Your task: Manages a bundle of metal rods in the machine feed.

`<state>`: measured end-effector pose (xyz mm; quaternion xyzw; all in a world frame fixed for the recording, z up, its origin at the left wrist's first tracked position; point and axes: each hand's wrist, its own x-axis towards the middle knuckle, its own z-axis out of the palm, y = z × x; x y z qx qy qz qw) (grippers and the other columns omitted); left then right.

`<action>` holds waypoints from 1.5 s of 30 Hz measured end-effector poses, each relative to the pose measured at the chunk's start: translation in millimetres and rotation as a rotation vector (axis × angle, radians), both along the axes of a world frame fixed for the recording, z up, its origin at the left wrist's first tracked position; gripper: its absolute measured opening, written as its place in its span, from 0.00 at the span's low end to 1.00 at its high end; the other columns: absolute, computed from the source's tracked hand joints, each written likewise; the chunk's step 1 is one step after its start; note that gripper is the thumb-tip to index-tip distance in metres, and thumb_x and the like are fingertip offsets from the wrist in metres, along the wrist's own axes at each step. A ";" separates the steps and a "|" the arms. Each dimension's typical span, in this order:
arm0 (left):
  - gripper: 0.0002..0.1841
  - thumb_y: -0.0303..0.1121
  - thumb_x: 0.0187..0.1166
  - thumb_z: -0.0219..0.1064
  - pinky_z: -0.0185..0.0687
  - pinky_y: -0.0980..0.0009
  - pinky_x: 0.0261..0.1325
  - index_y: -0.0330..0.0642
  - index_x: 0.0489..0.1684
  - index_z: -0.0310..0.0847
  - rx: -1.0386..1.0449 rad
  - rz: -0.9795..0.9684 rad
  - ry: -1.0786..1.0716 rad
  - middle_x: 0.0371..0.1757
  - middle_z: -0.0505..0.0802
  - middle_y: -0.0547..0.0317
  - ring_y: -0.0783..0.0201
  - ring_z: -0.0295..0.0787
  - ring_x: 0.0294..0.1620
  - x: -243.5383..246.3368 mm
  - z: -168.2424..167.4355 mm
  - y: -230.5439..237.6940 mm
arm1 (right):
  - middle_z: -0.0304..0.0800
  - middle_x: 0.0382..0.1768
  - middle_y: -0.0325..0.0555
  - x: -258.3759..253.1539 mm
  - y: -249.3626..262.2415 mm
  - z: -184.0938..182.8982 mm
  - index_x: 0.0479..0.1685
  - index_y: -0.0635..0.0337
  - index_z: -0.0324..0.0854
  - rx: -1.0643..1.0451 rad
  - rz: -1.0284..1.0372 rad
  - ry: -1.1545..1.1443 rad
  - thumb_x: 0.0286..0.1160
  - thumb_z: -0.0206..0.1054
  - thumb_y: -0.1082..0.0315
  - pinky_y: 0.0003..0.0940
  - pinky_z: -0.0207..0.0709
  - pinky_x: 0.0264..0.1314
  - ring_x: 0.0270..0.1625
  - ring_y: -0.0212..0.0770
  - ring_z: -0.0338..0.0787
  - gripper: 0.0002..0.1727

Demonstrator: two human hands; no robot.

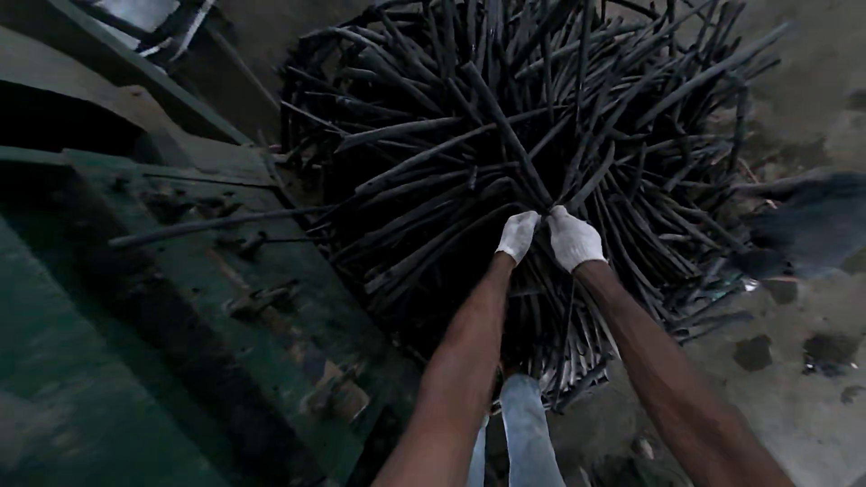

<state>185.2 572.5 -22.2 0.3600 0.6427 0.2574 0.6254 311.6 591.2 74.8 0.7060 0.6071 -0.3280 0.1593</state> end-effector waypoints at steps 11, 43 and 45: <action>0.17 0.39 0.89 0.55 0.78 0.63 0.40 0.40 0.34 0.86 0.024 0.139 -0.065 0.28 0.84 0.58 0.64 0.79 0.31 4.7 -3.5 1.6 | 0.93 0.49 0.63 3.9 -32.9 -2.4 0.69 0.52 0.81 -0.252 0.131 -0.079 0.79 0.64 0.59 0.74 0.82 0.50 0.52 0.69 0.92 0.21; 0.24 0.50 0.91 0.53 0.86 0.49 0.66 0.43 0.69 0.84 -0.500 0.409 0.441 0.62 0.92 0.47 0.53 0.90 0.61 -177.3 53.8 -293.3 | 0.93 0.56 0.51 2.1 -223.8 17.3 0.81 0.39 0.72 -0.510 -0.043 0.202 0.90 0.42 0.39 0.65 0.83 0.64 0.60 0.57 0.93 0.30; 0.24 0.51 0.92 0.51 0.84 0.49 0.49 0.42 0.65 0.84 -0.615 0.643 0.467 0.51 0.91 0.47 0.52 0.87 0.47 -202.8 67.3 -348.5 | 0.93 0.57 0.50 4.5 -253.5 24.9 0.80 0.38 0.72 -0.545 -0.070 0.228 0.89 0.44 0.39 0.65 0.82 0.66 0.61 0.56 0.93 0.29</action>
